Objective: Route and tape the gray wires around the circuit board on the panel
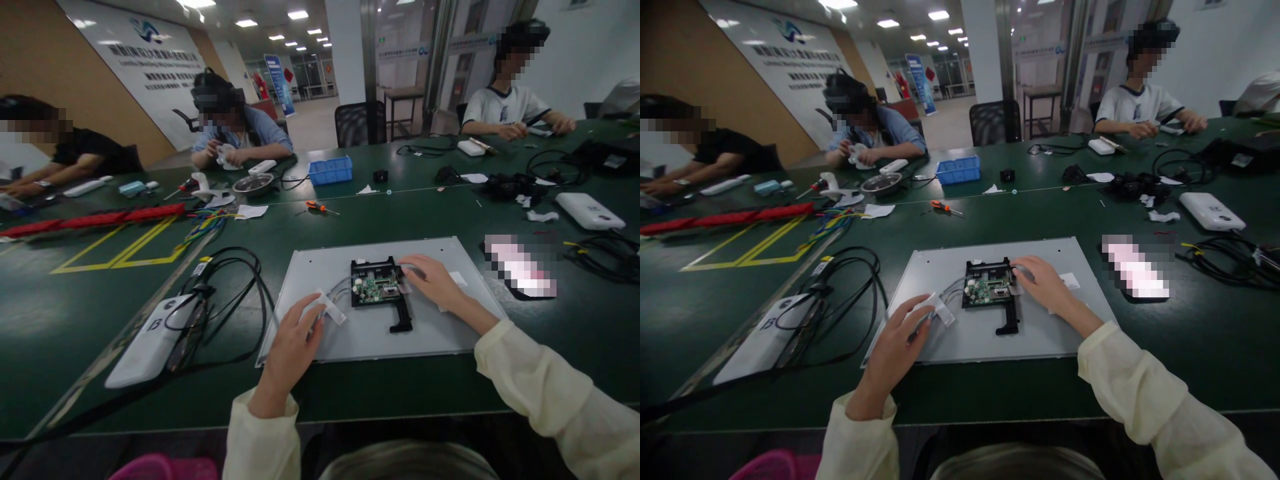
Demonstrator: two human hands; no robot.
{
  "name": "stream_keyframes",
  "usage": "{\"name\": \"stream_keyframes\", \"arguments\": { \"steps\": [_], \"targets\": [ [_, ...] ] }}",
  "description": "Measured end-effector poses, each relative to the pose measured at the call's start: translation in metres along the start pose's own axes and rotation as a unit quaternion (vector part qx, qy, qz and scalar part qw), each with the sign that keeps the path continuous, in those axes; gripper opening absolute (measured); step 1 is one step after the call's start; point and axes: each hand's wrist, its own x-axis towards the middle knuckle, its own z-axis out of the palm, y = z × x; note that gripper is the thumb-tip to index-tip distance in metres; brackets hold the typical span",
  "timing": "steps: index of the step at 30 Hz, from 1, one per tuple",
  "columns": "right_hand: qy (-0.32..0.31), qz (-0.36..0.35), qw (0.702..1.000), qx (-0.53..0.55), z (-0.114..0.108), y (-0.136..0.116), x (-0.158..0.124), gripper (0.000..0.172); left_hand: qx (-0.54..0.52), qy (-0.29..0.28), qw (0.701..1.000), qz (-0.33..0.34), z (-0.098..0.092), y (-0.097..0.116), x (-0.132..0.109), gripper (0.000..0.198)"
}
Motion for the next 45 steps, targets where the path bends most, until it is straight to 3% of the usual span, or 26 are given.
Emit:
{"name": "stream_keyframes", "arguments": {
  "steps": [8,13,16,21,24,28,34,38,45],
  "targets": [
    [-0.034,-0.013,0.999,0.011,0.006,-0.002,-0.001,0.032,-0.016,0.036,0.999,0.004,-0.008,0.014,0.011,0.022],
    [-0.064,-0.037,0.997,-0.010,0.006,-0.004,-0.004,0.042,-0.049,0.025,0.998,0.020,-0.016,0.035,0.063,0.023],
    [-0.076,-0.039,0.996,-0.015,0.007,-0.003,-0.005,0.046,-0.056,0.004,0.998,0.035,-0.002,0.039,0.107,0.022],
    [-0.076,-0.038,0.996,-0.018,0.010,0.000,-0.005,0.046,-0.022,-0.026,0.999,0.002,0.051,0.018,0.153,0.019],
    [-0.087,-0.041,0.995,-0.023,0.011,0.000,-0.006,0.048,-0.005,-0.021,0.999,-0.026,0.078,0.002,0.156,0.020],
    [-0.084,-0.048,0.995,-0.036,0.013,-0.001,-0.007,0.051,0.002,-0.028,0.999,-0.040,0.097,-0.008,0.151,0.020],
    [-0.074,-0.038,0.995,-0.058,0.010,-0.006,-0.006,0.050,-0.013,-0.031,0.999,-0.038,0.098,-0.007,0.148,0.010],
    [-0.089,-0.004,0.992,-0.087,0.001,-0.006,-0.005,0.033,-0.016,-0.040,0.998,-0.038,0.097,-0.006,0.149,0.004],
    [-0.185,-0.006,0.982,-0.027,-0.012,0.003,-0.005,0.022,-0.034,-0.043,0.998,-0.038,0.100,-0.007,0.149,0.003]
  ]
}}
